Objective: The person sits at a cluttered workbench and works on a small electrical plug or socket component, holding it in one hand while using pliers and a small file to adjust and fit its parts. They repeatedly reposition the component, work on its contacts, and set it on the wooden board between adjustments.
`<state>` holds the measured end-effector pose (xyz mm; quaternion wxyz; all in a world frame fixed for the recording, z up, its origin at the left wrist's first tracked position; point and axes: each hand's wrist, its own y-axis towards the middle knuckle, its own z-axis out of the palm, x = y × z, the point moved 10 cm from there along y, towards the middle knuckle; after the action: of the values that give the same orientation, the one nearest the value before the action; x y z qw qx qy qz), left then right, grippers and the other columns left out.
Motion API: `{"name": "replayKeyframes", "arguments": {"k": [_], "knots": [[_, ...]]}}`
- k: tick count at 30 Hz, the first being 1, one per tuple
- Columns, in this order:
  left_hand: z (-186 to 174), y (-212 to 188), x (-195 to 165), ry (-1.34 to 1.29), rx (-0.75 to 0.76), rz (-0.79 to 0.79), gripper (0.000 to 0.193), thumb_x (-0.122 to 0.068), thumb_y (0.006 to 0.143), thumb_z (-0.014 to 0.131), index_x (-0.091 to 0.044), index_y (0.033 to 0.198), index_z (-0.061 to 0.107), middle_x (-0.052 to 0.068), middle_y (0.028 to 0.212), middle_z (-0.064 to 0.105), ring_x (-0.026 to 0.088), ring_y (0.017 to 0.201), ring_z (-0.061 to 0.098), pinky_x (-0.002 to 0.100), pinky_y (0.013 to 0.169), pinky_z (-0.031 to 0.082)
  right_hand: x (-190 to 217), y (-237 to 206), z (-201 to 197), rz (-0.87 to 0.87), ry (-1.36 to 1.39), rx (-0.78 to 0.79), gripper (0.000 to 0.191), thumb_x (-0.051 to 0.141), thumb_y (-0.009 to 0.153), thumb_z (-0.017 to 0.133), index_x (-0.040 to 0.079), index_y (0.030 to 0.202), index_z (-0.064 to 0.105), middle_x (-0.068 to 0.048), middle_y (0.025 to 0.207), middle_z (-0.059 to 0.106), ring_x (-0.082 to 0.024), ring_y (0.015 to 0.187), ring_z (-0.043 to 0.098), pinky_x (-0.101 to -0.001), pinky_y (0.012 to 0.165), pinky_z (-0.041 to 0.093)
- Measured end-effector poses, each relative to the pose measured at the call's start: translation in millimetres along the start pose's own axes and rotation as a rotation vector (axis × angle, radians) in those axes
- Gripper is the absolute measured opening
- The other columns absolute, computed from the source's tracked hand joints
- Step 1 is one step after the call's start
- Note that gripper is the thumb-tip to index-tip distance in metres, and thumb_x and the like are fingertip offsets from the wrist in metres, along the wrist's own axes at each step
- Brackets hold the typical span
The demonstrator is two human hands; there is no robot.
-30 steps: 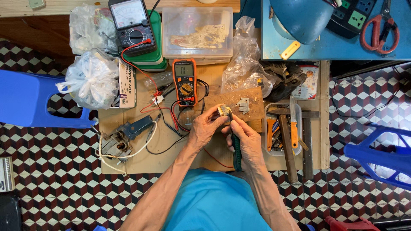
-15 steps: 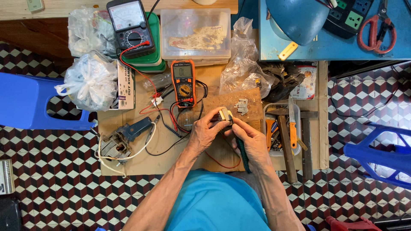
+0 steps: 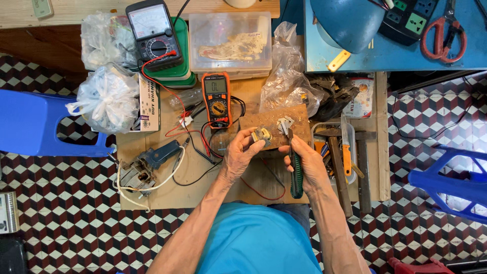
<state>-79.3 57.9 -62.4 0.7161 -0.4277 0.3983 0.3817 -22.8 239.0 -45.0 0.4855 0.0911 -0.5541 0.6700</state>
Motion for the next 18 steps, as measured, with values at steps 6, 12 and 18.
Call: {"name": "replayKeyframes", "arguments": {"k": [6,12,18], "knots": [[0,-2,10,-0.135,0.024,-0.129,0.067,-0.028,0.094,0.072,-0.001,0.149,0.046,0.011,0.132,0.068,0.012,0.118,0.062,0.027,0.104,0.048,17,-20,8,-0.127,-0.295,-0.081,0.054,0.024,0.100,0.059,0.007,0.151,0.052,-0.009,0.093,0.074,-0.009,0.061,0.059,-0.0221,0.049,0.046],[6,-5,6,-0.171,0.065,-0.112,0.067,-0.023,0.092,0.072,0.000,0.148,0.046,0.010,0.133,0.067,0.012,0.120,0.062,0.029,0.106,0.048,4,-39,50,-0.137,-0.420,0.104,0.052,0.022,0.100,0.062,0.006,0.149,0.056,-0.003,0.091,0.072,-0.007,0.065,0.056,-0.0215,0.054,0.045],[5,-4,5,-0.203,0.100,-0.049,0.065,-0.022,0.094,0.072,0.001,0.149,0.044,0.012,0.134,0.066,0.016,0.123,0.061,0.031,0.109,0.048,5,-41,59,-0.197,-0.525,0.124,0.061,0.020,0.098,0.064,0.011,0.155,0.046,-0.003,0.089,0.072,-0.006,0.066,0.055,-0.0212,0.059,0.048]]}}
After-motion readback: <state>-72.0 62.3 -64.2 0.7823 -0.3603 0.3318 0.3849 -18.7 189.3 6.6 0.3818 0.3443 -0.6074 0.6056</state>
